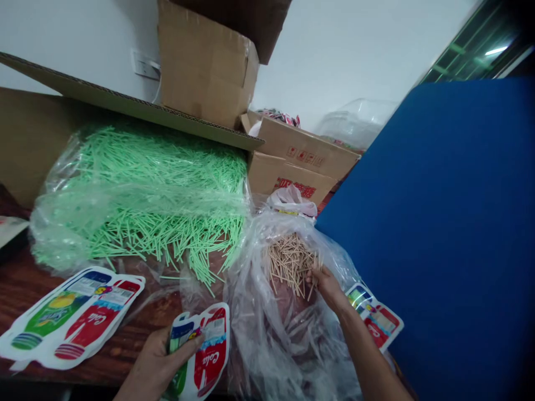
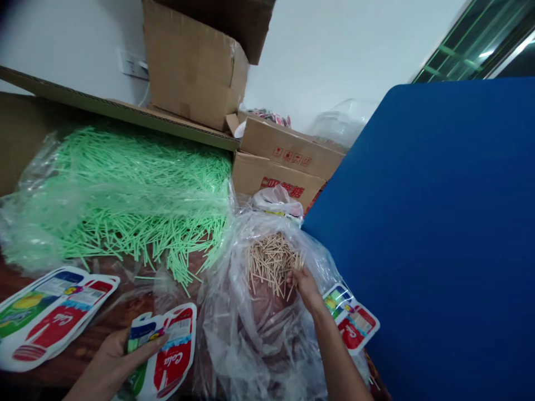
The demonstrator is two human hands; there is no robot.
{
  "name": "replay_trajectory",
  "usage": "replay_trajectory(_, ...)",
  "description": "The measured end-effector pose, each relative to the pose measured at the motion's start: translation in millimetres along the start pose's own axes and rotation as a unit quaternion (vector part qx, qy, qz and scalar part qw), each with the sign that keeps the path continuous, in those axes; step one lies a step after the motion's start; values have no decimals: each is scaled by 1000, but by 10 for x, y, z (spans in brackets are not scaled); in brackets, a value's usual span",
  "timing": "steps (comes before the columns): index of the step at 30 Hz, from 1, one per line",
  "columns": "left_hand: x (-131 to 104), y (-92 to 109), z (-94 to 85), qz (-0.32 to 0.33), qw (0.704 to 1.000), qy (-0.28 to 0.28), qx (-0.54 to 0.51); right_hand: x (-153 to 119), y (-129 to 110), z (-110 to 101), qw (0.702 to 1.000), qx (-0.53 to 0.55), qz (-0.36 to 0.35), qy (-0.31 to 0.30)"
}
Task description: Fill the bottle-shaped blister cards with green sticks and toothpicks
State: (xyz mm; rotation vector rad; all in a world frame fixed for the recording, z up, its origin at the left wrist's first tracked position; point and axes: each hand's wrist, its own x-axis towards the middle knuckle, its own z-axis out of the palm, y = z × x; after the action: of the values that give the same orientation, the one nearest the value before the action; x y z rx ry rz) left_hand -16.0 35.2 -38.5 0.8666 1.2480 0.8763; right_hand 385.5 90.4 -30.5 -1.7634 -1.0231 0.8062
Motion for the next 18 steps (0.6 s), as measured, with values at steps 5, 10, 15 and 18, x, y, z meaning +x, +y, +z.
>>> replay_trajectory(5, -66, 57, 78, 0, 1000, 8, -3, -228, 92, 130, 992, 110, -62, 24)
replay_trajectory(10, -121, 127, 160, 4, 1000, 8, 14, -433, 188, 243, 989, 126, -77, 28)
replay_trajectory(15, -103, 139, 134, -18, 999, -21, 32, -461, 180, 236, 987, 141, -75, 28)
replay_trajectory(18, -68, 118, 115, -26, 999, -27, 37, -451, 202, 239, 986, 150, -69, 28)
